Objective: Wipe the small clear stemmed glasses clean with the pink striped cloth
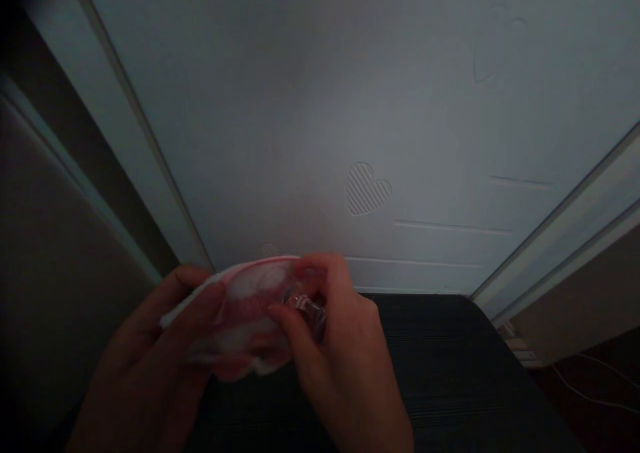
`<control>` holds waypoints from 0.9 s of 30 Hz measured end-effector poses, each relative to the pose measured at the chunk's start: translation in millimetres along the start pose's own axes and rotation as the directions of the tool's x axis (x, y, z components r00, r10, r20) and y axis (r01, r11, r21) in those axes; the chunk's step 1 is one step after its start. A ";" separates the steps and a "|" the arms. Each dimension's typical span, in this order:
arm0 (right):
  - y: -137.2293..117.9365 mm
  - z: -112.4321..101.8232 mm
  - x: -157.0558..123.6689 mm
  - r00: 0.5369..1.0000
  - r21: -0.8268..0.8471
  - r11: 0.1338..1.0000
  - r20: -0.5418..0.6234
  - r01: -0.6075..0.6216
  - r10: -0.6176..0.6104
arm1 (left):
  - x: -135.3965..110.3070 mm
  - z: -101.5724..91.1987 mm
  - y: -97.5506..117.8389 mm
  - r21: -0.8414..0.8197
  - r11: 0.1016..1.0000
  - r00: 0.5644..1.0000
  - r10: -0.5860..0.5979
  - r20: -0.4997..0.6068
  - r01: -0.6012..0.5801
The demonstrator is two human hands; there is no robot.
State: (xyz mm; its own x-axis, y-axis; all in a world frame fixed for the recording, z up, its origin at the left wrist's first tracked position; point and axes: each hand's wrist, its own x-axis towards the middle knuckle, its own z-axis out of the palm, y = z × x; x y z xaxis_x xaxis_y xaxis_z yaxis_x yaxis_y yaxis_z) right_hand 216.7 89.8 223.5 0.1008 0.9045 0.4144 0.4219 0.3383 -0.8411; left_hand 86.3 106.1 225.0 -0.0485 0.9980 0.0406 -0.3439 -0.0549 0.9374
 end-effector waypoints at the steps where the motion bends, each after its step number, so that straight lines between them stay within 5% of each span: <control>1: 0.4 -0.6 -0.2 1.000 -0.005 1.000 -0.016 0.005 -0.005 | -0.1 -0.3 0.2 -0.005 1.000 1.000 0.000 -0.001 0.000; 6: 2.1 -4.3 1.8 0.993 -0.092 0.996 -0.118 0.021 -0.032 | -2.3 -5.4 -1.0 -0.027 0.998 0.997 -0.048 0.060 0.049; 11: 0.2 -6.0 0.9 0.995 -0.187 0.982 -0.086 0.033 -0.049 | -0.9 -7.7 -1.8 -0.037 0.995 0.991 -0.090 0.100 0.094; 22: -4.8 -3.4 -4.1 0.987 -0.177 0.983 -0.143 0.041 -0.067 | -5.5 -4.5 1.1 -0.063 0.988 0.973 -0.129 0.190 0.143; 27: -9.0 3.0 -3.5 0.989 -0.160 0.987 -0.145 0.004 -0.028 | -1.5 -5.6 2.7 -0.035 0.989 0.980 -0.139 0.145 0.145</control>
State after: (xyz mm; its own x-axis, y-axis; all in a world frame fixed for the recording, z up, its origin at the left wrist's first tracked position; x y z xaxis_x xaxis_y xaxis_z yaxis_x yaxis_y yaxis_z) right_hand 209.9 84.4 228.6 0.2187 0.8476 0.4835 0.5613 0.2960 -0.7728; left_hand 80.2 104.3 225.5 0.1362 0.9899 -0.0402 -0.3797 0.0896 0.9208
